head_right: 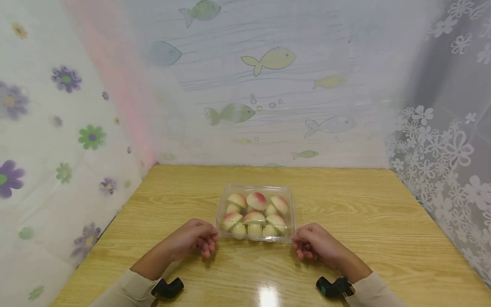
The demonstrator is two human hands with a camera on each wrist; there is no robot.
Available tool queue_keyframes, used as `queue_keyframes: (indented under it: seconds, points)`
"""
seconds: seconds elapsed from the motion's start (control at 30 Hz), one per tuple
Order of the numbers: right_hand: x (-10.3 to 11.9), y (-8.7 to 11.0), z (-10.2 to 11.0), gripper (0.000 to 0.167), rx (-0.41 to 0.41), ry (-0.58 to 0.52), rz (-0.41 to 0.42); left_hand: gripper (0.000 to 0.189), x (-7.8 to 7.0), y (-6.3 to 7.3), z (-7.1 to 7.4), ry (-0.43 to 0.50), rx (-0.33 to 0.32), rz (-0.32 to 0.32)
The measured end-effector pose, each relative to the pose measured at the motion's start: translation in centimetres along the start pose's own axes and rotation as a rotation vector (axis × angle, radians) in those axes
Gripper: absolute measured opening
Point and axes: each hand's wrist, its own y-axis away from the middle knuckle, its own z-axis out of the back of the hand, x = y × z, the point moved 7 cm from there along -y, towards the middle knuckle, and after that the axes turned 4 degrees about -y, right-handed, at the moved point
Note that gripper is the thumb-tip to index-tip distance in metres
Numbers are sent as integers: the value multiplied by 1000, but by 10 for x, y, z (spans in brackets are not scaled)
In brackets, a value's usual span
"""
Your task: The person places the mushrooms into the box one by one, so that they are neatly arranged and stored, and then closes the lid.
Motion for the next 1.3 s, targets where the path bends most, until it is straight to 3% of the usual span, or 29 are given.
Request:
queue_keyframes:
  seconds: [0.47,1.3]
  points:
    - [1,1,0,31,19,-100,-23,27,-2,1,-1,14,4,6]
    - [-2,1,1,33,27,-155,-37,27,-1,2,0,21,5,1]
